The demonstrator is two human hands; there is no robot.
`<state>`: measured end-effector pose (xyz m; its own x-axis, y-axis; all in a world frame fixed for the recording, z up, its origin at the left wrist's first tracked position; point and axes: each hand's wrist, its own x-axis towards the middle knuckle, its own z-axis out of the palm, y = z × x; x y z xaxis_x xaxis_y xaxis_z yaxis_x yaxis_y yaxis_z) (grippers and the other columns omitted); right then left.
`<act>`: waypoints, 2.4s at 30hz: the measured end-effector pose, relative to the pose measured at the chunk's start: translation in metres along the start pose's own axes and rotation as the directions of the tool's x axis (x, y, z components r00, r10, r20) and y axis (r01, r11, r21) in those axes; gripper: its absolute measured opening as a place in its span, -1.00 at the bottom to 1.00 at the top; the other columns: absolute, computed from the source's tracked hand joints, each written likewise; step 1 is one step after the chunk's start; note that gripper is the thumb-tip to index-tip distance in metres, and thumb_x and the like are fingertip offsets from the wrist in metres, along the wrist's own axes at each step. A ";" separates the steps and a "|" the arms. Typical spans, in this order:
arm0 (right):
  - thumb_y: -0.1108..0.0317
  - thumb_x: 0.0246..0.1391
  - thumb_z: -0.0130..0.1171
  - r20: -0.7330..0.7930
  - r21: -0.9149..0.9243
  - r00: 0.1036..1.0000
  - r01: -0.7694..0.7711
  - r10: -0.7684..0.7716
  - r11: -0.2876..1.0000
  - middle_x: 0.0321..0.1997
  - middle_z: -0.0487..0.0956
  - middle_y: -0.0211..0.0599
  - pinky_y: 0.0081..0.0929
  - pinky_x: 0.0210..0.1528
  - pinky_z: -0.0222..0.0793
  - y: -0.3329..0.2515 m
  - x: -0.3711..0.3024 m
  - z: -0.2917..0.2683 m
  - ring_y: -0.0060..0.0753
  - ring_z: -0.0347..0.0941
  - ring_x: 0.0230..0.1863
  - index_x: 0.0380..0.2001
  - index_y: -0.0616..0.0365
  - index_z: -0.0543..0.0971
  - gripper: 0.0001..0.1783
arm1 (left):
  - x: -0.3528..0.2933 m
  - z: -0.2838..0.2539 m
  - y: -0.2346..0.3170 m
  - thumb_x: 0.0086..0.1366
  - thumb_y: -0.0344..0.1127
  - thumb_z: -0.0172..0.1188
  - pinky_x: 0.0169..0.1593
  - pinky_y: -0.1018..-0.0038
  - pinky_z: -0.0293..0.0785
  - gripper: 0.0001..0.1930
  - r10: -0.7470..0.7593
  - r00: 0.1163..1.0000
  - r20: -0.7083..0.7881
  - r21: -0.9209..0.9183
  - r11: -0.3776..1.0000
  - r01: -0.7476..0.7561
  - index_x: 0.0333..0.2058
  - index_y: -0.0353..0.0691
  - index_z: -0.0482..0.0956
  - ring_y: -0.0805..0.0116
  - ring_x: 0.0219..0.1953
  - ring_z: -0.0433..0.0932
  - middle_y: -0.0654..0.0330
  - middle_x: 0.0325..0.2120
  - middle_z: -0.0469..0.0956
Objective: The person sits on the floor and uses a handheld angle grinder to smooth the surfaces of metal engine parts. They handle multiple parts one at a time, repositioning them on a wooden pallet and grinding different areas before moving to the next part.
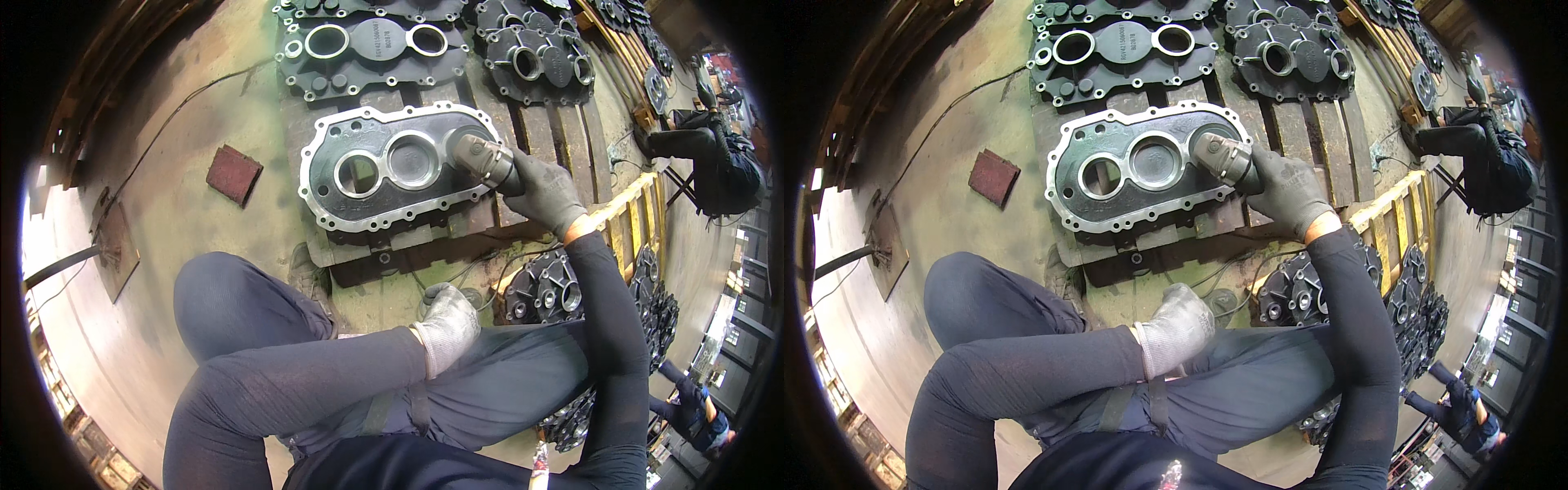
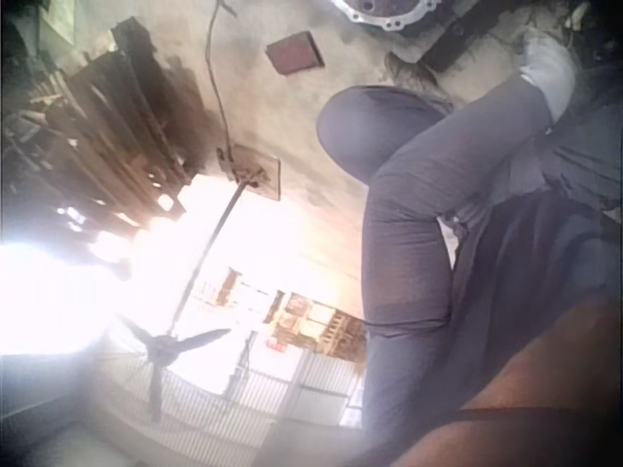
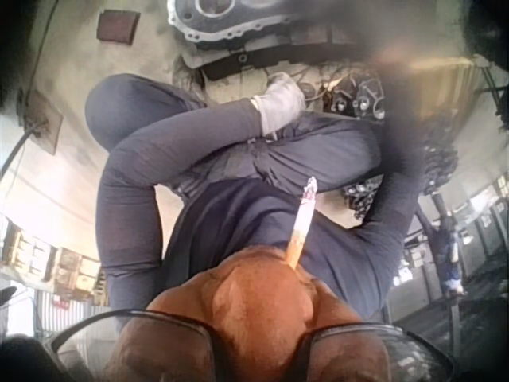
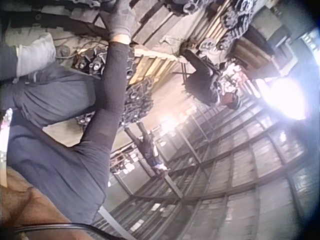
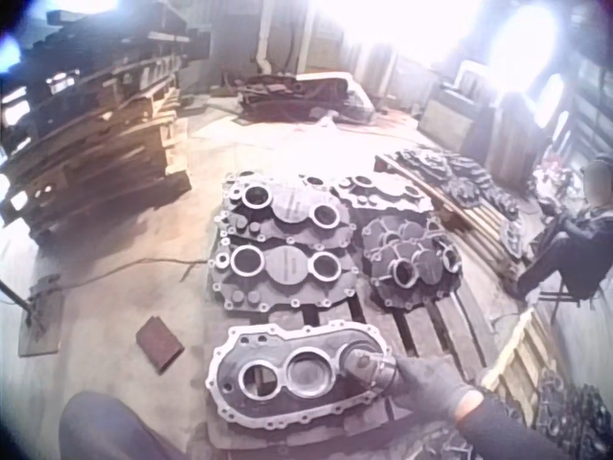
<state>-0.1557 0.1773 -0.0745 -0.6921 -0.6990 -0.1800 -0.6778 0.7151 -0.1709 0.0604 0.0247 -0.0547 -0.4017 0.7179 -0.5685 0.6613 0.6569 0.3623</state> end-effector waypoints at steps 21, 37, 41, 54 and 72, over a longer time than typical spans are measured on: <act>0.23 -0.16 0.44 0.061 0.056 0.998 -0.014 0.011 0.998 -0.19 0.69 0.01 0.02 -0.10 0.55 0.011 -0.017 0.010 0.17 0.64 -0.16 0.13 -0.02 0.53 -0.32 | 0.007 -0.004 -0.001 0.08 -0.20 0.44 -0.45 0.27 0.40 -0.83 -0.007 1.000 -0.021 -0.036 0.999 0.006 -0.31 0.02 0.81 0.35 -0.35 0.71 0.41 -0.41 0.72; 0.18 -0.19 0.45 0.017 0.032 0.959 -0.284 0.284 0.958 -0.15 0.69 0.04 0.01 0.02 0.54 0.057 -0.030 0.003 0.15 0.63 -0.07 0.06 0.04 0.53 -0.34 | 0.024 0.002 -0.007 -0.14 0.06 0.55 -0.30 0.12 0.55 -0.45 0.068 0.996 0.065 -0.143 0.988 -0.058 -0.12 0.03 0.76 0.20 -0.22 0.74 0.30 -0.26 0.73; 0.04 -0.22 0.48 0.092 0.230 0.888 -0.460 0.451 0.858 -0.05 0.69 0.07 -0.12 0.09 0.53 0.048 -0.035 -0.003 0.12 0.64 0.00 0.11 0.10 0.57 -0.24 | 0.024 -0.016 -0.008 0.20 -0.20 0.40 -0.17 -0.11 0.58 -0.62 0.117 0.975 0.188 -0.144 0.985 -0.090 0.01 -0.02 0.75 0.09 -0.09 0.72 0.20 -0.09 0.74; -0.16 -0.23 0.48 0.331 0.484 0.813 -0.582 0.479 0.653 0.04 0.66 0.16 -0.16 0.15 0.48 0.014 -0.001 0.013 0.11 0.62 0.09 0.12 0.27 0.55 -0.09 | 0.005 -0.021 -0.010 0.16 -0.21 0.40 -0.24 0.00 0.60 -0.68 0.104 0.986 0.130 -0.075 0.993 -0.095 -0.08 -0.03 0.78 0.18 -0.19 0.74 0.25 -0.21 0.75; -0.01 -0.17 0.54 0.372 0.722 0.845 -0.523 0.383 0.453 -0.23 0.71 -0.01 -0.38 -0.16 0.58 -0.018 -0.053 -0.017 -0.31 0.68 -0.24 -0.07 0.37 0.62 -0.28 | -0.071 -0.059 -0.008 0.38 -0.14 0.19 -0.18 0.22 0.52 -0.78 0.049 0.844 -0.534 -0.189 0.966 -0.175 -0.26 -0.18 0.53 0.07 -0.33 0.67 0.08 -0.43 0.65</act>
<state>-0.1106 0.2013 -0.0458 -0.7526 -0.3154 -0.5781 0.2338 0.6927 -0.6823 0.0462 -0.0181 0.0270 -0.6451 0.7610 -0.0681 0.5897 0.5526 0.5889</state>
